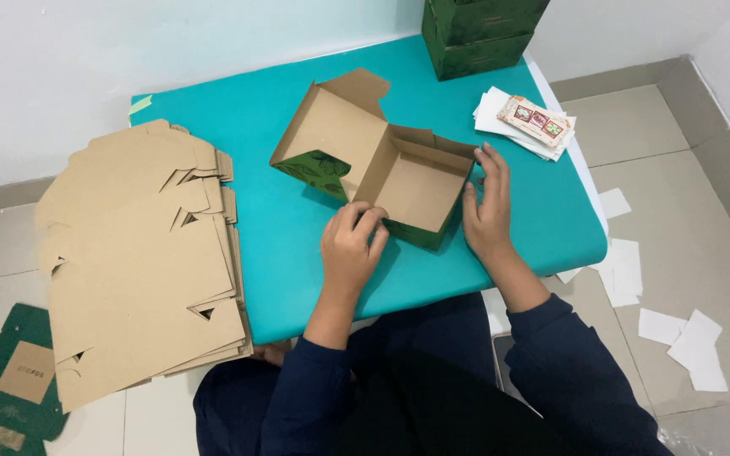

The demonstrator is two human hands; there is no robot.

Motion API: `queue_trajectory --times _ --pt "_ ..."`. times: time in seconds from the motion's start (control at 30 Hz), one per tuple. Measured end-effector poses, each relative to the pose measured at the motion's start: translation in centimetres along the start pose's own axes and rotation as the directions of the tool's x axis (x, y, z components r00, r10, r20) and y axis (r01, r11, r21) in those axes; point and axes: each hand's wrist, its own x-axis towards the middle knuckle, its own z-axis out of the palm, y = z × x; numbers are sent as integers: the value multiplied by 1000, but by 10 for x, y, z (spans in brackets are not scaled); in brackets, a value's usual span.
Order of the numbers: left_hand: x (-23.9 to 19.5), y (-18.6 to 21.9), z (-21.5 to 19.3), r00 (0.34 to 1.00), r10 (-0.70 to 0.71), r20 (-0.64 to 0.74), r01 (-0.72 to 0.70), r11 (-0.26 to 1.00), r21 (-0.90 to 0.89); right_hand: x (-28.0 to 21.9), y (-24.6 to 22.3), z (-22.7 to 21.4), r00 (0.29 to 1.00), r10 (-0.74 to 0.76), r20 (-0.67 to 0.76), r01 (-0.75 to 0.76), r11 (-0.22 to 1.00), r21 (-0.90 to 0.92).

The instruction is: The person assembles a flat cardboard box by folding the sides and tucking the flaps to form a container. They then place a small white packet inside the box and close the lid.

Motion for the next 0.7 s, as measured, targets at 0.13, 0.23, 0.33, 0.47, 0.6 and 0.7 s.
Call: queue_trajectory --times 0.13,0.23,0.33,0.47,0.6,0.7 --pt "3 1 -7 1000 12 15 -12 1000 9 -5 15 8 999 35 36 -35 999 3" --pt "4 4 -14 1000 -20 17 21 997 -73 -5 11 8 996 40 77 -42 999 23" --pt "6 8 -21 970 -156 189 188 968 -168 -5 13 8 995 50 92 -51 999 4" --pt "8 8 -24 970 -222 97 237 952 -193 -13 21 14 982 -85 170 78 996 42" --pt "8 8 -20 993 -105 -51 99 989 -112 -19 15 21 918 -273 288 257 962 93" --pt "13 8 -17 996 -44 83 40 998 43 -8 7 17 910 -273 312 292 956 -14"
